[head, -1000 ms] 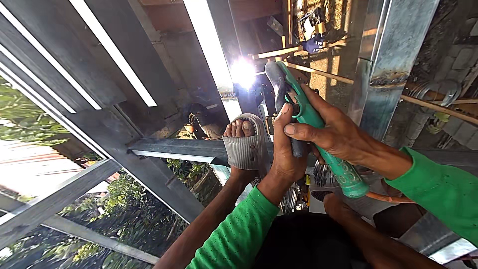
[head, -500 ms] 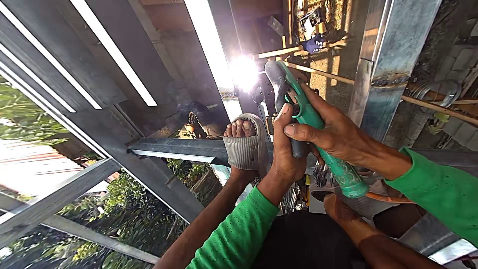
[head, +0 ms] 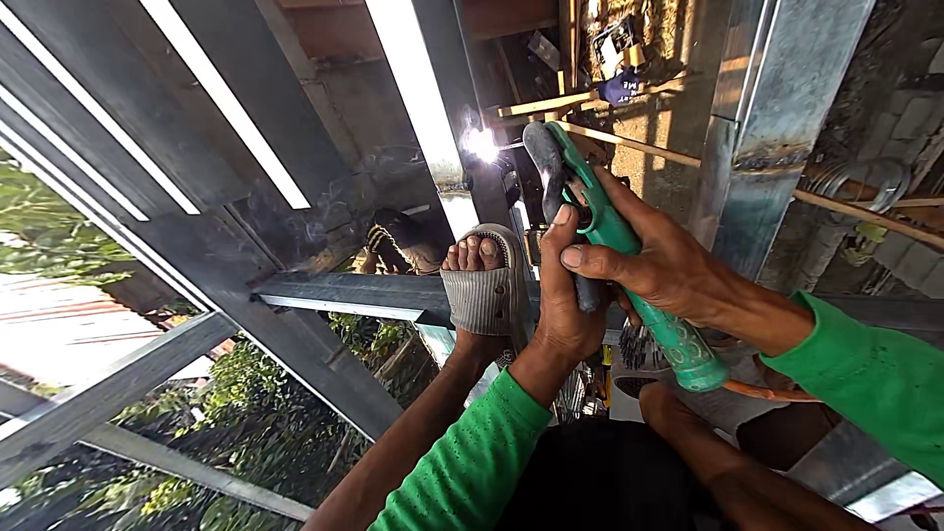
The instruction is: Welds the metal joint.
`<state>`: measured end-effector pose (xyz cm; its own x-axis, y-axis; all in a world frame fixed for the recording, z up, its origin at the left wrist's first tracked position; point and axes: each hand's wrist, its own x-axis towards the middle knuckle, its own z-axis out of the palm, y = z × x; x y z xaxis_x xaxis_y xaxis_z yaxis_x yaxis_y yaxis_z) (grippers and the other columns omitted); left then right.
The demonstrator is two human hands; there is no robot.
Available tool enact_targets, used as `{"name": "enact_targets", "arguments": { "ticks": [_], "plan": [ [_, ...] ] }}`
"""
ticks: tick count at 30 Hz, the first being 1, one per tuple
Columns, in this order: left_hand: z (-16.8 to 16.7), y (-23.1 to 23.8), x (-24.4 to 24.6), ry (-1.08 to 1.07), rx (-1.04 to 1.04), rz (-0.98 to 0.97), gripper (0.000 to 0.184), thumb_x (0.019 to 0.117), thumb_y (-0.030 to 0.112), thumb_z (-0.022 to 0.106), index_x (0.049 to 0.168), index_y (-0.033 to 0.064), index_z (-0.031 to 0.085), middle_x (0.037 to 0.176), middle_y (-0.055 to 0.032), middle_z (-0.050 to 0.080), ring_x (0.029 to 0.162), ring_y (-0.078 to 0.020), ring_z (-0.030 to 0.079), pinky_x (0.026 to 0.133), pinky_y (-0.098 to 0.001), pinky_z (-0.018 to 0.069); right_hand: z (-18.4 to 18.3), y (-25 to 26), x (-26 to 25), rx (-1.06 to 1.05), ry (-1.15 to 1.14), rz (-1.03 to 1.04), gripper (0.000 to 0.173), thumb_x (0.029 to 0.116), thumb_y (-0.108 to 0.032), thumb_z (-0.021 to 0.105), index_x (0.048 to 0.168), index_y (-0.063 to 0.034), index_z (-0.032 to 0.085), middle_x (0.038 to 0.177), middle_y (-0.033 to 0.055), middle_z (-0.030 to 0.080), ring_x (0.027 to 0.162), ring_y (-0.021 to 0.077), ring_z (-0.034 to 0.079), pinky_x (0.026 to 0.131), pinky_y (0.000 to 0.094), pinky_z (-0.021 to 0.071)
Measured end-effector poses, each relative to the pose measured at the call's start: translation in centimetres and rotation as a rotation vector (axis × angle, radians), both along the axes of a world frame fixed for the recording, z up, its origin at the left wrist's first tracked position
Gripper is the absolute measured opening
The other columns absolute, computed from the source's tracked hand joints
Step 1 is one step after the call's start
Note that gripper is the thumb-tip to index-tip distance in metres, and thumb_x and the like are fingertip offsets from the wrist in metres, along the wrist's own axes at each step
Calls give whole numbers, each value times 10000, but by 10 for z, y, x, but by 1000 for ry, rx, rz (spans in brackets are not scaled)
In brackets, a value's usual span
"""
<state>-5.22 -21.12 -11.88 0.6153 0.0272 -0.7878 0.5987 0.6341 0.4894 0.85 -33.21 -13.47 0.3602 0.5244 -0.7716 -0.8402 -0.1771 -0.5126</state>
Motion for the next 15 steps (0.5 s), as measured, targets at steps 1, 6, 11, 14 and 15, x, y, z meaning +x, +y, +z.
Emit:
{"name": "enact_targets", "arguments": {
  "ticks": [1, 6, 11, 14, 15],
  "plan": [
    [0, 0, 0, -2, 0, 0, 560, 990, 691, 409, 1050, 183, 638, 828, -46, 641, 638, -133, 644, 482, -295, 537, 0, 0, 0, -1, -1, 0, 1052, 824, -492, 813, 1654, -311, 193, 943, 86, 660, 506, 177, 610, 389, 335, 554],
    [0, 0, 1, 15, -18, 2, 577, 979, 705, 421, 1078, 180, 641, 844, -53, 651, 632, -137, 647, 476, -296, 538, 0, -1, -2, 4, 35, -17, 1024, 838, -504, 808, 1644, -381, 188, 922, 132, 645, 475, 199, 603, 368, 346, 543],
    [0, 1, 1, 16, -22, 6, 570, 983, 703, 419, 1100, 187, 631, 855, -58, 650, 625, -144, 648, 456, -305, 536, 2, -2, -5, -10, 51, -10, 1000, 857, -492, 796, 1642, -383, 187, 877, 130, 645, 452, 196, 594, 356, 334, 533],
    [-1, 1, 0, 7, -26, -1, 583, 988, 704, 400, 1085, 179, 633, 838, -59, 646, 597, -138, 635, 441, -298, 526, 1, -2, -9, -5, 46, -23, 983, 861, -494, 790, 1639, -385, 198, 884, 124, 648, 459, 186, 595, 366, 321, 531],
    [-2, 1, 0, 1, -26, -6, 592, 989, 709, 392, 1078, 176, 634, 832, -62, 646, 588, -140, 633, 435, -300, 524, 0, -1, -6, -9, 42, -18, 1003, 853, -503, 796, 1642, -383, 190, 889, 129, 650, 468, 196, 601, 369, 332, 536]
  ]
}}
